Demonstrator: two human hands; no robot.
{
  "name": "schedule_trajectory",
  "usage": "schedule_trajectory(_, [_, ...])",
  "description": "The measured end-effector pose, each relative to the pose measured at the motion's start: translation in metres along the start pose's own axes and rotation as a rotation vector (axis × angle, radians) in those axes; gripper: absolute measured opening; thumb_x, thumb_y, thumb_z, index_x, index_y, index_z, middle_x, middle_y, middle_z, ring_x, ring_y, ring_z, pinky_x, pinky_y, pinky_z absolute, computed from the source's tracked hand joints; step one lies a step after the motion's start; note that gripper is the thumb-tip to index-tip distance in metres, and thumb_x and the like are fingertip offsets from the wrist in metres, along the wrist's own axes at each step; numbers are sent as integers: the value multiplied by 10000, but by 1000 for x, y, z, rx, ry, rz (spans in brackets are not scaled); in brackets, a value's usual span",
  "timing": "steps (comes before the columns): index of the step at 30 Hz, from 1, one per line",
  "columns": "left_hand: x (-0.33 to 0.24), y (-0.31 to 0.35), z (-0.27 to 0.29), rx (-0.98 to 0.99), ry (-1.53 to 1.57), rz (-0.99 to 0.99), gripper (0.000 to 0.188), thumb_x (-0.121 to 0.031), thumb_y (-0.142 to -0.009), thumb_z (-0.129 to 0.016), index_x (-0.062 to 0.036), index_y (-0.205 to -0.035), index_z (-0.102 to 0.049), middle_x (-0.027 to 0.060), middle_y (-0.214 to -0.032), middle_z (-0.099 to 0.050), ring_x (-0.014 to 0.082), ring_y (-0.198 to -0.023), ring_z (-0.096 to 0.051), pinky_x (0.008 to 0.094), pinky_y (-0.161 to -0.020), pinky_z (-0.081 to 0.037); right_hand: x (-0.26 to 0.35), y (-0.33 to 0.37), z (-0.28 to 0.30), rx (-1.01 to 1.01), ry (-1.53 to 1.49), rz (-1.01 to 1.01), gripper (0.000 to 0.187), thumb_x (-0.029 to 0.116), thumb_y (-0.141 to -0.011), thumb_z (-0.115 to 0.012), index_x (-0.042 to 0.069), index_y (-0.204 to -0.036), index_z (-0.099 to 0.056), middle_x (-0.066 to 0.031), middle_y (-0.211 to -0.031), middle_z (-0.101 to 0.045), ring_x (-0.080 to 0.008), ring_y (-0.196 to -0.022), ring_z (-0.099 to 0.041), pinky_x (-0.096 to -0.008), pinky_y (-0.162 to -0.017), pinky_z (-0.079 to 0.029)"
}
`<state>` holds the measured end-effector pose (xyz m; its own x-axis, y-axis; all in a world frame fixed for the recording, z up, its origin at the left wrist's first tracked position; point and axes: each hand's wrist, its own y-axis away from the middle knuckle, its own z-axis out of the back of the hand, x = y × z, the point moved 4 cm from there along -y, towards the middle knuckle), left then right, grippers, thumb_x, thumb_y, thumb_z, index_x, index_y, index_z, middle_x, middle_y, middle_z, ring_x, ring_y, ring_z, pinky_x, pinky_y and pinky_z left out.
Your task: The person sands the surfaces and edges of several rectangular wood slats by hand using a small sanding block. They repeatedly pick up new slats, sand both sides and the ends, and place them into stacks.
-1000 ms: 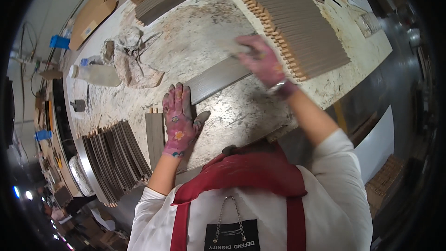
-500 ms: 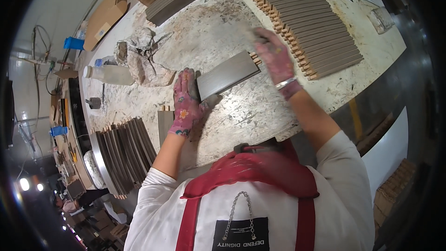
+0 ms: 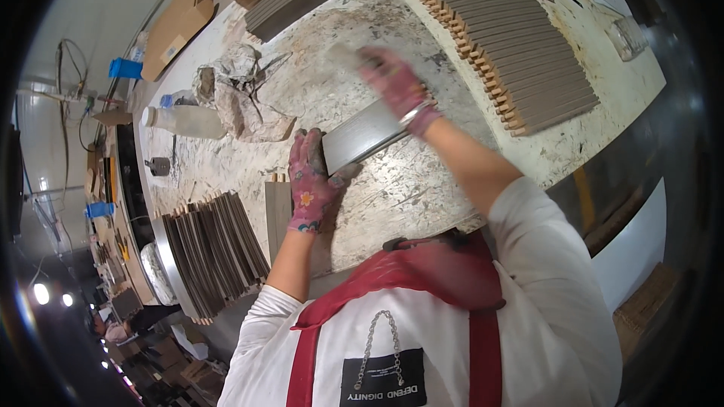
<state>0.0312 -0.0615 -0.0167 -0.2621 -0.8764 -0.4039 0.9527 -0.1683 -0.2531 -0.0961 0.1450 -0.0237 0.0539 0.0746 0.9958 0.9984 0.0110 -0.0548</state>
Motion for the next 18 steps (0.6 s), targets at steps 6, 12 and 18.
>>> schedule_trajectory(6, [-43, -30, 22, 49, -4, -187, 831, -294, -721, -832, -53, -1429, -470, 186, -1348, -504, 397, -1300, -437, 497, -1116, -333, -14, 1, 111, -280, -130, 75, 459, 197, -888, -733, -9, -1279, -612, -96, -1264, -599, -181, -1099, -600, -324, -992, -482])
schedule_trajectory(12, [-45, -68, 46, 427, 94, -94, 688, -204, -776, -779, -100, -1410, -533, 174, -1273, -572, 371, -1173, -541, 420, -1039, -446, 42, 45, 103, -238, -70, 191, 484, 224, -893, -742, -19, -1287, -603, -80, -1289, -580, -170, -1193, -544, -304, -1020, -446])
schedule_trajectory(18, [-40, -82, 52, 930, 390, 193, 472, -110, -855, -614, -44, -1322, -596, 174, -1155, -689, 380, -982, -663, 361, -870, -539, 20, 67, 123, -184, -218, -63, 454, 236, -970, -611, -29, -1333, -546, -90, -1183, -614, -153, -1058, -595, -288, -967, -469])
